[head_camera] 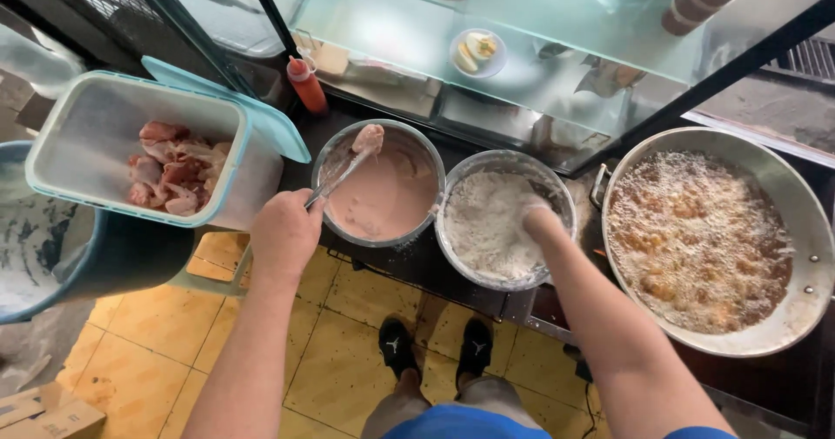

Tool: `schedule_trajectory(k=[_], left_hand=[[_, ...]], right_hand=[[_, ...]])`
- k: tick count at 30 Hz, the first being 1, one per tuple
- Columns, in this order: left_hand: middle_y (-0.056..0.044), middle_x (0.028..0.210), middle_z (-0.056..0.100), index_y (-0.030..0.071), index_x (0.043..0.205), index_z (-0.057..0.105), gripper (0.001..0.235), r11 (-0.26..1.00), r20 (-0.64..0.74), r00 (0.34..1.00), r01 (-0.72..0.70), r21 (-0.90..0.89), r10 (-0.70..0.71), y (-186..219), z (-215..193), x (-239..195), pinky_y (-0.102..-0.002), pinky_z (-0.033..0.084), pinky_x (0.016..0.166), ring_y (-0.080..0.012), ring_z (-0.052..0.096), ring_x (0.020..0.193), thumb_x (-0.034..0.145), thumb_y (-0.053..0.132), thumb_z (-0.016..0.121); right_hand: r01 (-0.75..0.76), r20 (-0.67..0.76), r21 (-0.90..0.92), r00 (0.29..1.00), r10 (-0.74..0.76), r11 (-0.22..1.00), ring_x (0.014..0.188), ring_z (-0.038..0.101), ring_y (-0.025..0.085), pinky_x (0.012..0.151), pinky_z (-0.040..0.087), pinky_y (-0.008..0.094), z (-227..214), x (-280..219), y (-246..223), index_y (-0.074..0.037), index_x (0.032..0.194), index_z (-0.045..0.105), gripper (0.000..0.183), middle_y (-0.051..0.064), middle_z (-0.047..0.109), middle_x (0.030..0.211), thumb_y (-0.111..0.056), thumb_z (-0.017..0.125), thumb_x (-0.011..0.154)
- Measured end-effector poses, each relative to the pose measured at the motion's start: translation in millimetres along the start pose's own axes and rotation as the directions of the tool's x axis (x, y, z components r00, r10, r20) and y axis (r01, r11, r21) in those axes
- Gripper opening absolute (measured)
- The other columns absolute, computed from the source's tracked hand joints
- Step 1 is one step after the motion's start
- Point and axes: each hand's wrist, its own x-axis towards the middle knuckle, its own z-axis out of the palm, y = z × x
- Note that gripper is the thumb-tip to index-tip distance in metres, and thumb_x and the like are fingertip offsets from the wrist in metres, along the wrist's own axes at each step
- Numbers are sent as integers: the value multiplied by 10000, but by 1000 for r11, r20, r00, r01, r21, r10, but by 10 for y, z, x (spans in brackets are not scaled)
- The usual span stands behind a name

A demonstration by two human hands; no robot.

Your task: Breading raw chicken in batter and flour then deep-frying in a large pan.

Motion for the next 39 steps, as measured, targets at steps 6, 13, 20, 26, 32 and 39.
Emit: schedule_trajectory(k=[6,13,20,26,32,39], left_hand=[[-177,902,712,75,974,756,235,1000,-19,1000,-7,-3,7,62,1,-43,-529,537,736,-406,674,875,938,299,699],[-179,907,714,68,970,757,232,1000,-6,1000,-9,-24,9,140,-16,-21,-529,536,730,-409,673,875,940,291,699],[-184,911,718,77,978,766,230,999,14,1000,-2,-44,3,99,-63,43,-531,535,739,-404,677,876,927,292,704],[-186,935,726,80,999,774,245,999,26,1000,-13,-51,14,-23,-78,120,-528,532,765,-409,677,903,931,306,707],[-195,973,731,65,1030,774,278,998,33,999,-36,-57,38,-135,-72,215,-525,539,785,-414,681,930,916,311,716],[-192,983,736,62,1061,779,300,996,31,997,-71,-60,73,-205,50,242,-517,544,795,-403,691,932,905,312,722]], right_hand=[[-189,-86,403,966,242,896,1360,578,214,1169,450,327,509,317,205,-118,1462,596,385,106,611,1504,-205,455,1114],[210,504,-196,860,-85,958,1284,645,261,1087,510,347,-560,34,-1002,-237,1525,531,526,82,657,1444,-96,542,1019],[-13,229,-35,973,21,999,1303,556,338,1084,458,395,-559,-192,-756,-146,1319,612,475,92,625,1344,-220,730,865],[-537,199,391,842,501,747,1090,712,365,970,560,460,-1839,-440,-766,-84,1261,695,328,221,721,1202,-138,591,955],[-351,210,404,934,288,844,1133,660,321,1019,504,411,-2997,-605,-1159,-89,1210,702,399,160,718,1220,-321,711,885],[-410,147,427,911,386,806,1276,571,344,1111,427,412,-178,-79,-122,-87,1315,654,410,161,631,1380,-350,584,1009]])
